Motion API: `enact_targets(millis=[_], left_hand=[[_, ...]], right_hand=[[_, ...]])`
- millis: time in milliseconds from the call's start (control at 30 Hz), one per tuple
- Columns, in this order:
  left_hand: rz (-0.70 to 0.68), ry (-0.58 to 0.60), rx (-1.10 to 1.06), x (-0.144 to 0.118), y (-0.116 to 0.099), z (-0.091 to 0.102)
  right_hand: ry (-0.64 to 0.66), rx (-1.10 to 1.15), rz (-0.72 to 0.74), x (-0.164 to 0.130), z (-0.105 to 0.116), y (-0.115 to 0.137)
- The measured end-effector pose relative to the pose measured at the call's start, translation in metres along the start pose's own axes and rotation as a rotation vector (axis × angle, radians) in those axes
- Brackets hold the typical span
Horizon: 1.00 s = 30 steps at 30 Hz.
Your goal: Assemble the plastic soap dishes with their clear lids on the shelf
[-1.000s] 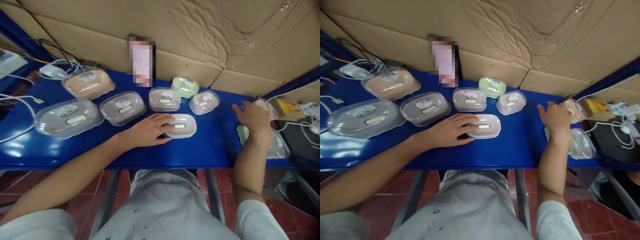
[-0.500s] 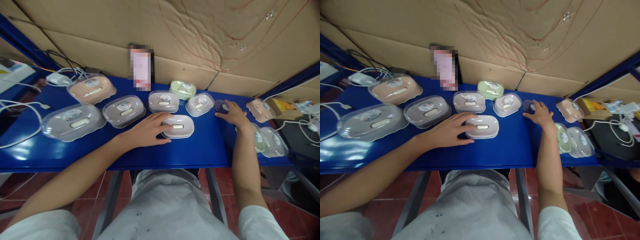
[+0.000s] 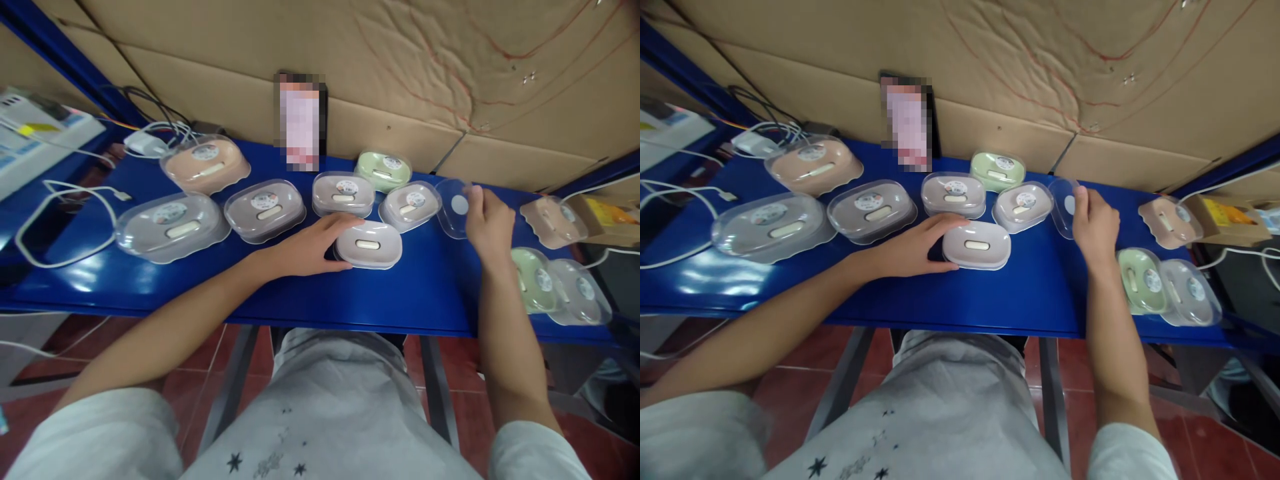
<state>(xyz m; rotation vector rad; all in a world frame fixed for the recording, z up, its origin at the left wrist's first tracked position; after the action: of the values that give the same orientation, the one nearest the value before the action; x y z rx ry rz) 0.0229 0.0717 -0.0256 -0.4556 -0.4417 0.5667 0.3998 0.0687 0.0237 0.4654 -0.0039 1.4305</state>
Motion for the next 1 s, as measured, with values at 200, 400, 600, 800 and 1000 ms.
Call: enact_targets(millis=[200, 400, 600, 800, 1000], left_hand=[[-0.003, 0.002, -0.05, 0.002, -0.001, 0.0], [-0.033, -0.041, -0.092, 0.002, 0.003, -0.001], [-0.045, -0.025, -0.097, 0.001, 0.008, 0.002], [-0.025, -0.011, -0.095, 0.001, 0.01, 0.003], [-0.023, 0.003, -0.086, 0.0, 0.01, 0.004]], right_hand=[[-0.136, 0.05, 0.29, -0.032, -0.006, 0.05], [0.1, 0.145, 0.784, -0.069, -0.027, 0.09], [0.223, 0.235, 0.931, -0.074, -0.047, 0.107], [0.267, 0.234, 0.963, -0.069, -0.045, 0.106], [0.298, 0.152, 0.968, -0.066, -0.047, 0.097]])
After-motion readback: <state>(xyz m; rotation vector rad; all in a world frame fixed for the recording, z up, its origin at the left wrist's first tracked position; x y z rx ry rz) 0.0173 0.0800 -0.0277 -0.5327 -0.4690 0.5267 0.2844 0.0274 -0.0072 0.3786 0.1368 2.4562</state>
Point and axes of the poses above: each hand's wrist, its own x-axis towards the middle knuckle, its own z-axis out of the back of the hand, y = z × x, the point moved 1 cm from there along x, towards the middle knuckle, and after that the axes turned 6 degrees about x, right-handed, at the moved point
